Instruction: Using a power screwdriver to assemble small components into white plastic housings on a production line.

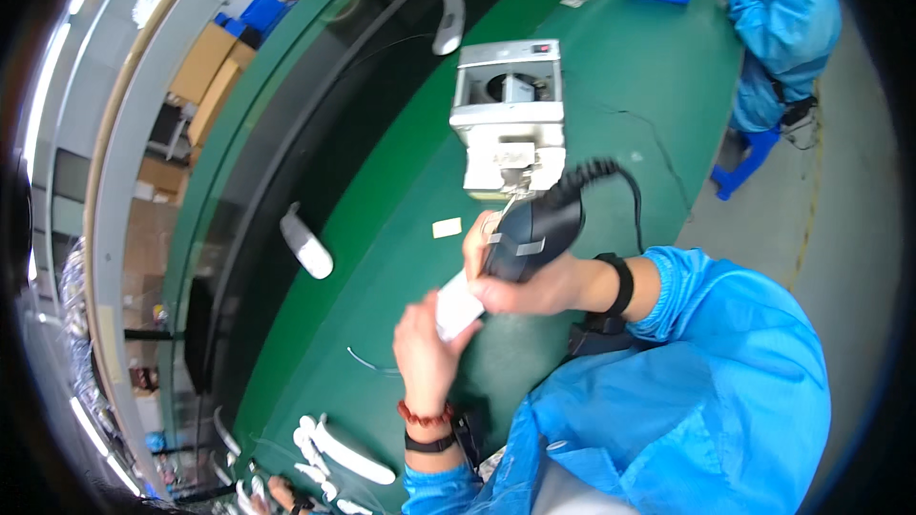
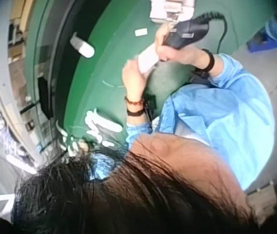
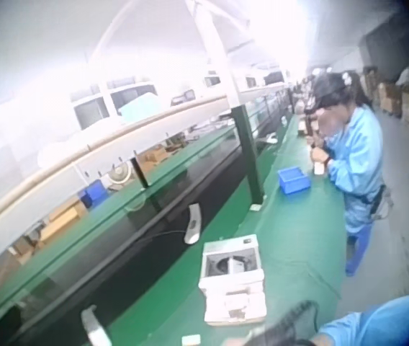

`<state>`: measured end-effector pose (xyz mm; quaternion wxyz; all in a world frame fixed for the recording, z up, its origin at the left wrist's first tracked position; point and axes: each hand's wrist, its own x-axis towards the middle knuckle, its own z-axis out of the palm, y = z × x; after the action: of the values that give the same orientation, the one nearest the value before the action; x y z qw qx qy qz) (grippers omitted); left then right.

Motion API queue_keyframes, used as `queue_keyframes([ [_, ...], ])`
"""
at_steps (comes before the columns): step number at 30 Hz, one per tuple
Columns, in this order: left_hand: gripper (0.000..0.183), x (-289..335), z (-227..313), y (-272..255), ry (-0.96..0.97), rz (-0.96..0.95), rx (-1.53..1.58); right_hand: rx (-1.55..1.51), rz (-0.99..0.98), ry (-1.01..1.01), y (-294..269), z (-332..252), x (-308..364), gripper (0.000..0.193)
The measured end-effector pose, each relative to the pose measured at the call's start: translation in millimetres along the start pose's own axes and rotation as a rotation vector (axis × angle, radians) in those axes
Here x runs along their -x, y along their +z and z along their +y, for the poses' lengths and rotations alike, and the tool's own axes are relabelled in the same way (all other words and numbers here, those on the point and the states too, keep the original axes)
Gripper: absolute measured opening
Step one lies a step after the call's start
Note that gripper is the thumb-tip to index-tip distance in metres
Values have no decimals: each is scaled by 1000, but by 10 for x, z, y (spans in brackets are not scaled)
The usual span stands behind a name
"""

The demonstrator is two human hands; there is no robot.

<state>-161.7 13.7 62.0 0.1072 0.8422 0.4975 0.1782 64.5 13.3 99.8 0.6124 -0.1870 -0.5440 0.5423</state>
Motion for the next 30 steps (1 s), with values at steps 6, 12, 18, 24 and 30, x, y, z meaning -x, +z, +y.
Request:
queue_keyframes([
  [6, 66, -1335, -593, -213, -166, 381, -189, -572, 62, 360, 61, 373, 64, 12],
  [12, 44, -2160, -1333, 285, -138, 207, 21, -447, -60, 504, 100, 422, 107, 16],
  [18, 35, -2108, -1752, -307, -41, -18, -629, -371, -142, 481, 105, 490, 122, 18],
  [24, 15, -1705, -1942, -289, 23, -55, -1013, -327, -188, 506, 116, 464, 136, 19],
  [30, 12, -910, -1500, -541, -279, 389, -846, -332, -219, 475, 174, 472, 170, 15],
])
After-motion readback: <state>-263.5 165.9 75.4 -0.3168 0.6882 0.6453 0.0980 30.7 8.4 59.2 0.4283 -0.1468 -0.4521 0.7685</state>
